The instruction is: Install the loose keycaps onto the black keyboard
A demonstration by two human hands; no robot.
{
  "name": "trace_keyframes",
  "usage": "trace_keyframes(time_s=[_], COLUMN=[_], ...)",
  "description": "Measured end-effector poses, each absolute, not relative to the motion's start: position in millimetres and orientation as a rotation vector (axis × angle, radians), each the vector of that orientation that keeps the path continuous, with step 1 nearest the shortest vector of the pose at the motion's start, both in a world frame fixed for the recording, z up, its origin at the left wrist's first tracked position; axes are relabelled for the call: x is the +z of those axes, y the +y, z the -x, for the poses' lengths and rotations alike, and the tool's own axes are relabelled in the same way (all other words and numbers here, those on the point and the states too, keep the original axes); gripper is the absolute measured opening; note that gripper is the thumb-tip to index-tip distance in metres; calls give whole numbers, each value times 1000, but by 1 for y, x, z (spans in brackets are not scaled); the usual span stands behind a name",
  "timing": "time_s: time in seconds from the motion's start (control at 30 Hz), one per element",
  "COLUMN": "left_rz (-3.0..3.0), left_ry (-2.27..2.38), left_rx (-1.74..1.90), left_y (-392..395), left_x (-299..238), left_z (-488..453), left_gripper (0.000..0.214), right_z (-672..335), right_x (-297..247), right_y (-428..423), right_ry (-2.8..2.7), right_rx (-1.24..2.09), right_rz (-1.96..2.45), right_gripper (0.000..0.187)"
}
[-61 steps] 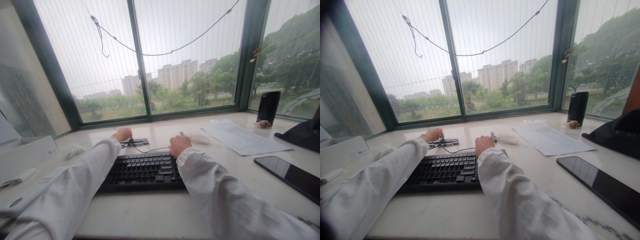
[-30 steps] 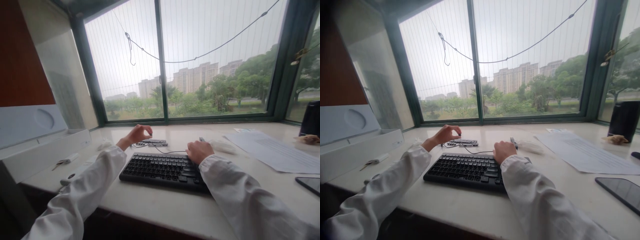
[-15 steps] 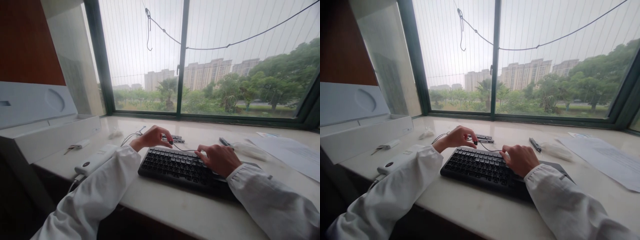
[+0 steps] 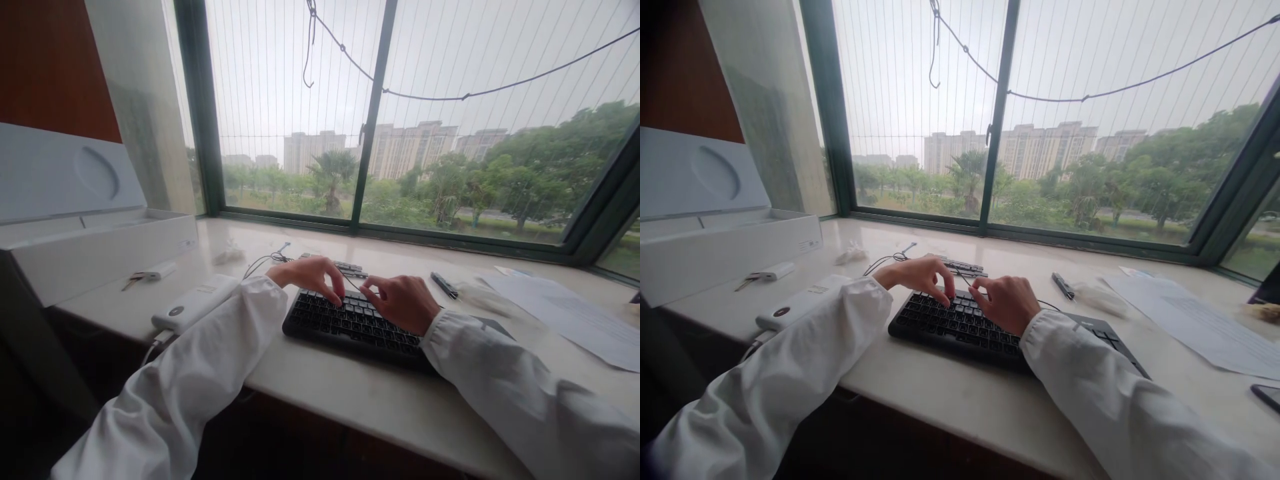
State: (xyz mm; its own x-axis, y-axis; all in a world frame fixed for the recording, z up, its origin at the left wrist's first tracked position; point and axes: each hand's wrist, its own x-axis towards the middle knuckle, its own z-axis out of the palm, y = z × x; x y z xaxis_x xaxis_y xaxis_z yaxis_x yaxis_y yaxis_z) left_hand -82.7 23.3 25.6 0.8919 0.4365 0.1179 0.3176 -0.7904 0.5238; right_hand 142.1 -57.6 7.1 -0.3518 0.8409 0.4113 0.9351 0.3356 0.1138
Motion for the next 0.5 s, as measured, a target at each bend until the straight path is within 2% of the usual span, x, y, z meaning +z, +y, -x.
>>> trace_keyframes(time_s=[0.5], left_rz=[-2575], left_ry=[712], left_rx=[247], left_y=[20], left_x=[20], left_z=[74], left_gripper=[25], right_z=[-135], right_x=[-13], right_y=[-56], right_ry=[-2498], right_rx=[-480], right_rz=[1553], right_gripper=[46])
